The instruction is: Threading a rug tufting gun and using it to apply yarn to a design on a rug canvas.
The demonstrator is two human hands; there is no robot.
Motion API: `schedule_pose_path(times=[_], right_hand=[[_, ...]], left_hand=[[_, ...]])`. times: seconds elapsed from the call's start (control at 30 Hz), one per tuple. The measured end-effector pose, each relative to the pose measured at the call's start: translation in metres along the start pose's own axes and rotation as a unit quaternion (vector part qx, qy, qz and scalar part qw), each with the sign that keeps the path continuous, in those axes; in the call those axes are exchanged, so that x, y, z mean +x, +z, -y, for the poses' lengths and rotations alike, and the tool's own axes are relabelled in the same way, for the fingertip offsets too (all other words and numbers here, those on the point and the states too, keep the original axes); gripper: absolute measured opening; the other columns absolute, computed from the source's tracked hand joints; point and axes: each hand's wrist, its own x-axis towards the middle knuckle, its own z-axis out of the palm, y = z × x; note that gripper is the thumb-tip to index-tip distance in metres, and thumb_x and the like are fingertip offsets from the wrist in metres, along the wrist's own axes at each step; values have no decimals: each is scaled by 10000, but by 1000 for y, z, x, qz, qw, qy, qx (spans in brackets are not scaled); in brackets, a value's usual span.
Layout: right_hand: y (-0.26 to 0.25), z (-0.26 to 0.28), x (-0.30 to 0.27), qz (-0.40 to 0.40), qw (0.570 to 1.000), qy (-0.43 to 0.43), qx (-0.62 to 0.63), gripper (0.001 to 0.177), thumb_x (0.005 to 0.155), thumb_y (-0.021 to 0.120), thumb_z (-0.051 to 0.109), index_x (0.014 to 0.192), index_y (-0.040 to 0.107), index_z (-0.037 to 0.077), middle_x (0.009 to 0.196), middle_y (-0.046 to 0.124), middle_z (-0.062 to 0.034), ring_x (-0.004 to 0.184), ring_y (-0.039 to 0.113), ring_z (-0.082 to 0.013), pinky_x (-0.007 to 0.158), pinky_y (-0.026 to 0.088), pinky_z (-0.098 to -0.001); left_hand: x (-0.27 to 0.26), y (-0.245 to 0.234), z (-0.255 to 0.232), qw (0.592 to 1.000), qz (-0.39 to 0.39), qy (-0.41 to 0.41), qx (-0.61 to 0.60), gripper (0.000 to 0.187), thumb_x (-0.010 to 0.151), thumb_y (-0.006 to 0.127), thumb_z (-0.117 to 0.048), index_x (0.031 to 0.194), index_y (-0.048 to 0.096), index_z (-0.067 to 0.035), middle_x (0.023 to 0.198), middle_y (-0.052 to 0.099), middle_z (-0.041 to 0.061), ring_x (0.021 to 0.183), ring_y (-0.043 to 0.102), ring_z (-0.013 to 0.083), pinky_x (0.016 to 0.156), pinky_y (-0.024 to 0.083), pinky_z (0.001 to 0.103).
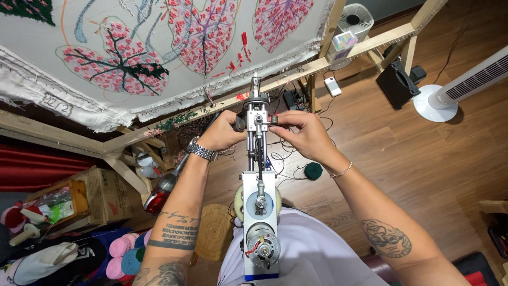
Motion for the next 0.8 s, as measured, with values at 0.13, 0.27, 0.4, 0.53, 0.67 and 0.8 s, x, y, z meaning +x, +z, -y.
schedule_pose_path(times=[0.13,0.27,0.4,0.53,0.67,0.8], right_hand=[[-3,-1,0,-10,1000,-19,-20,143,919,765,137,1021,766,36,931,758,-39,776,674,-119,677,521,-272],[-5,7,1,11,998,-4,-58,147,953,714,172,966,740,28,836,720,-36,689,631,-118,599,487,-289],[1,1,-1,21,997,0,-72,200,986,670,187,898,698,10,763,659,-44,629,566,-126,560,455,-296],[13,-23,-3,36,998,51,-5,302,1041,590,200,799,611,19,681,554,-21,597,456,-101,546,391,-281],[21,-36,-3,50,973,114,193,367,1102,525,234,776,532,66,712,463,29,639,378,-83,574,337,-257],[21,-16,-1,56,919,133,367,363,1088,514,259,769,535,88,793,559,20,683,458,-85,644,407,-229]], left_hand=[[1,0,8,1000,-4,12,2,191,882,779,-189,752,727,-59,590,574,-93,512,468,-15,459,388,214],[0,0,11,998,-3,57,9,178,902,776,-180,779,731,-59,617,571,-102,562,463,-27,494,396,205],[-5,2,-2,1000,-7,8,2,179,882,770,-174,759,718,-56,595,567,-101,523,457,-13,468,384,218],[-3,2,14,1000,-10,-7,0,209,877,783,-160,729,695,-41,607,568,-104,530,451,-5,476,381,224],[0,2,27,999,-4,52,-8,193,895,789,-147,757,709,-39,671,597,-117,614,469,-22,539,414,207],[-4,4,10,1000,-1,30,-5,186,890,791,-154,770,716,-34,662,601,-109,603,469,-9,533,410,217]])
